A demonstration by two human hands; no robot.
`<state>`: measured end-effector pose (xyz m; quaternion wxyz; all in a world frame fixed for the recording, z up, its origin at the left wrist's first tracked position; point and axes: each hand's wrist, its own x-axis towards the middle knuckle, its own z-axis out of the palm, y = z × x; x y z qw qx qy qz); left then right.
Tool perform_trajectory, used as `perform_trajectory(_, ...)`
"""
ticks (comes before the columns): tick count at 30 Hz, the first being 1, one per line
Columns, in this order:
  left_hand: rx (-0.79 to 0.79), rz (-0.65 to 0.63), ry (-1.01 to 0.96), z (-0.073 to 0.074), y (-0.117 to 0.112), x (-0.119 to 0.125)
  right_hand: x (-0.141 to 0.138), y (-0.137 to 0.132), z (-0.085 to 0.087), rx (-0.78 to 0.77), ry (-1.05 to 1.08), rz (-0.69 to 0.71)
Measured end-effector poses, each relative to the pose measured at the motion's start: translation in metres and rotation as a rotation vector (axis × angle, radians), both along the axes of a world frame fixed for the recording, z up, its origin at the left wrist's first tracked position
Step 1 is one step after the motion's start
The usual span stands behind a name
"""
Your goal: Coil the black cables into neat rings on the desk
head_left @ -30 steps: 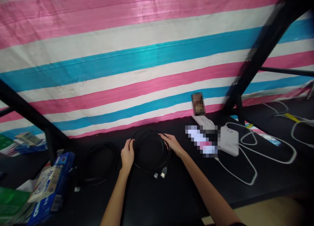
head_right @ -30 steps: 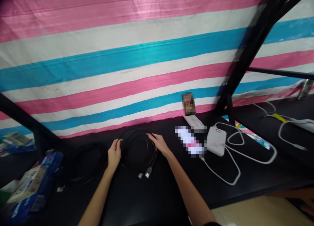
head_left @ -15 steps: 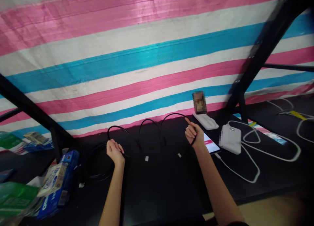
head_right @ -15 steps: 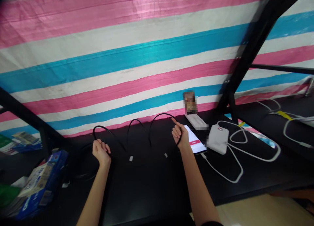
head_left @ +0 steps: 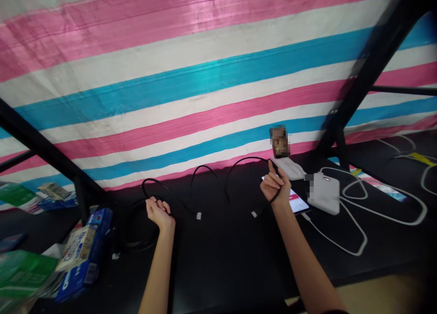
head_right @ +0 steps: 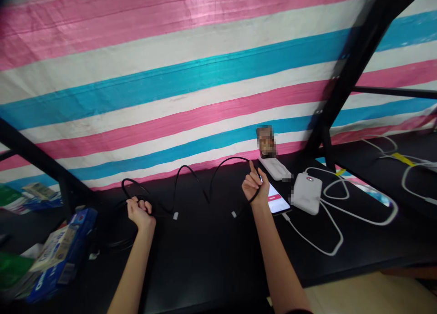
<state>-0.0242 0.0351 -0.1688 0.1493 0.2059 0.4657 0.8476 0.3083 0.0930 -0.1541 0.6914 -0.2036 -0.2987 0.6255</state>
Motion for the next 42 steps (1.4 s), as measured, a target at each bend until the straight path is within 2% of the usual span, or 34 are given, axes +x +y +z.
perform_trajectory(6,-0.049,-0.062,0.127,0.005,-0.003,0.015,-0.026,0.008,0.003,-0.174,-0.175,0.112)
perform_trajectory(10,-0.161,-0.155,0.278,0.004,-0.006,0.026,-0.052,0.006,-0.005,-0.229,-0.329,0.191)
perform_trajectory(14,-0.326,-0.247,0.493,-0.003,-0.008,0.036,-0.078,-0.004,-0.017,-0.258,-0.414,0.336)
perform_trajectory(17,-0.408,-0.231,0.619,-0.014,-0.005,0.042,-0.092,-0.008,-0.024,-0.314,-0.428,0.384)
perform_trajectory(19,-0.452,-0.21,0.674,-0.024,-0.002,0.043,-0.096,-0.008,-0.027,-0.329,-0.441,0.321)
perform_trajectory(22,-0.539,-0.22,0.727,-0.038,0.001,0.045,-0.098,-0.007,-0.034,-0.308,-0.533,0.155)
perform_trajectory(26,-0.593,-0.353,0.851,-0.048,0.0,0.05,-0.101,-0.008,-0.05,-0.167,-0.74,0.062)
perform_trajectory(29,-0.614,-0.386,0.92,-0.05,-0.002,0.052,-0.105,-0.011,-0.059,-0.092,-0.83,0.009)
perform_trajectory(34,-0.701,-0.279,0.863,-0.049,0.0,0.044,-0.106,-0.013,-0.06,-0.024,-0.953,-0.022)
perform_trajectory(38,-0.67,-0.37,0.839,-0.046,0.0,0.036,-0.102,-0.011,-0.056,0.103,-1.026,-0.148)
perform_trajectory(42,-0.636,-0.434,0.779,-0.041,0.0,0.038,-0.096,-0.01,-0.051,0.156,-1.149,-0.224)
